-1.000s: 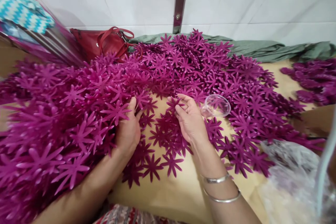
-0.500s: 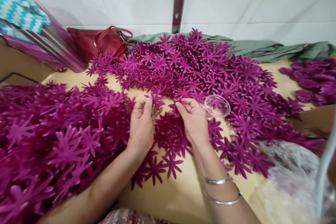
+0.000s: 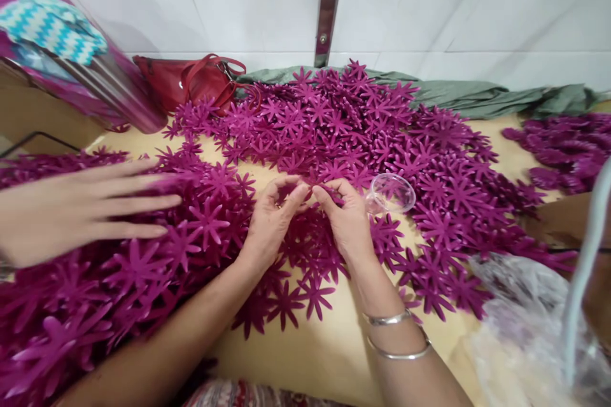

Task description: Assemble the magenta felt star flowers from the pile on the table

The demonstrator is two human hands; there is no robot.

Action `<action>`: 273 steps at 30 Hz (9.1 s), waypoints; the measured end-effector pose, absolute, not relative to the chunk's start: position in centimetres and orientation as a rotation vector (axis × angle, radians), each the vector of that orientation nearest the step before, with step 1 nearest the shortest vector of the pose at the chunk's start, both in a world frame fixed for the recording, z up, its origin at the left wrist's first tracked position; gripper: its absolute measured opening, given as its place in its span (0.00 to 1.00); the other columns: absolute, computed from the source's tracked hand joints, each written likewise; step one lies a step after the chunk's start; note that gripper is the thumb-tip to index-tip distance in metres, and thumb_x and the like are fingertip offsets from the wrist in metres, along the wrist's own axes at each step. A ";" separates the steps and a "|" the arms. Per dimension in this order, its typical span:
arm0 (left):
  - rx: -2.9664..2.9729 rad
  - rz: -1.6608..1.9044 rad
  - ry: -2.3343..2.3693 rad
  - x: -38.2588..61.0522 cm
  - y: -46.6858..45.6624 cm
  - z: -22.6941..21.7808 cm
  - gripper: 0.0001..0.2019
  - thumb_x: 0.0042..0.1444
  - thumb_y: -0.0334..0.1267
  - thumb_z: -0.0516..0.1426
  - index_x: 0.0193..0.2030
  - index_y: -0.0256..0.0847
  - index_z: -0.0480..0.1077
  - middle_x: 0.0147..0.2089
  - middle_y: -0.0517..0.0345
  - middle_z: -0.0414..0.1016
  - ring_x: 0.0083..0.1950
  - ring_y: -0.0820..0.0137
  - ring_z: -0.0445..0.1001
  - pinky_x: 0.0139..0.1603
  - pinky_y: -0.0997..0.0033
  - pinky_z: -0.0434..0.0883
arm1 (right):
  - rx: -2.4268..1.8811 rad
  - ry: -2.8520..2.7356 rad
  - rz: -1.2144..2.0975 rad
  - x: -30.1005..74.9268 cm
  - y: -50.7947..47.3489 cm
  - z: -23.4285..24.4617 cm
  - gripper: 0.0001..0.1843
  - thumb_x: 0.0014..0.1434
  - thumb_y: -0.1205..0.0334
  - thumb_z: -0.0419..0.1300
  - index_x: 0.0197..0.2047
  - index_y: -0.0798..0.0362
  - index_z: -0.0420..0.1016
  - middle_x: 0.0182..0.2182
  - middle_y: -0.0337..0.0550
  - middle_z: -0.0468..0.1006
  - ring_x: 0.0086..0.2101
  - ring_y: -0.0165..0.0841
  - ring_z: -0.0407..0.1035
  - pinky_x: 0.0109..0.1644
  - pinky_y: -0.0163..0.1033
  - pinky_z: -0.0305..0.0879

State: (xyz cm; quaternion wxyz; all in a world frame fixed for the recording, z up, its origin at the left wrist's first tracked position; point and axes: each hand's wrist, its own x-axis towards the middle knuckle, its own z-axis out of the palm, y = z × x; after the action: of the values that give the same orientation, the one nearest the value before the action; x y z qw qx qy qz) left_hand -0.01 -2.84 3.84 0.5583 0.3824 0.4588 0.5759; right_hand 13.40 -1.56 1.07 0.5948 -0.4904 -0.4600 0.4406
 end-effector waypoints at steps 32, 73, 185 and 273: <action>1.578 1.256 1.507 -2.1 0.9 6.5 0.04 0.59 0.38 0.65 0.37 0.41 0.80 0.34 0.57 0.78 0.36 0.66 0.73 0.45 0.66 0.71 | -0.904 -0.769 1.344 13.6 -1.4 1.6 0.16 0.56 0.53 0.73 0.45 0.46 0.78 0.31 0.33 0.81 0.30 0.30 0.74 0.39 0.37 0.73; 2.239 0.226 1.265 -4.0 5.2 16.2 0.08 0.51 0.33 0.64 0.39 0.38 0.81 0.33 0.62 0.82 0.30 0.74 0.73 0.36 0.75 0.67 | -0.834 -0.714 1.419 13.4 -1.4 1.8 0.18 0.53 0.50 0.76 0.37 0.46 0.72 0.23 0.29 0.77 0.21 0.29 0.68 0.28 0.36 0.69; 1.757 0.918 0.930 -6.1 -2.7 5.3 0.07 0.68 0.34 0.48 0.37 0.43 0.63 0.34 0.59 0.71 0.34 0.69 0.69 0.34 0.68 0.70 | -1.355 -1.521 0.490 11.8 -7.6 4.8 0.17 0.75 0.58 0.54 0.64 0.46 0.71 0.52 0.48 0.79 0.54 0.38 0.74 0.63 0.49 0.71; 1.267 1.041 0.759 -10.5 -0.7 1.8 0.10 0.64 0.44 0.65 0.38 0.38 0.79 0.37 0.57 0.82 0.40 0.69 0.78 0.45 0.72 0.74 | -1.224 -1.606 0.301 6.4 -3.5 2.0 0.05 0.67 0.66 0.65 0.42 0.46 0.81 0.55 0.49 0.75 0.60 0.43 0.71 0.65 0.56 0.69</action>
State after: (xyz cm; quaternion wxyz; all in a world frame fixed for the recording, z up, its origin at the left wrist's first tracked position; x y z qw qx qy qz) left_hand -10.48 -0.66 1.84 0.6188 0.5508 0.3298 0.4526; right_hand 6.38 -3.50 2.05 0.5228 -0.5111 -0.6706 0.1258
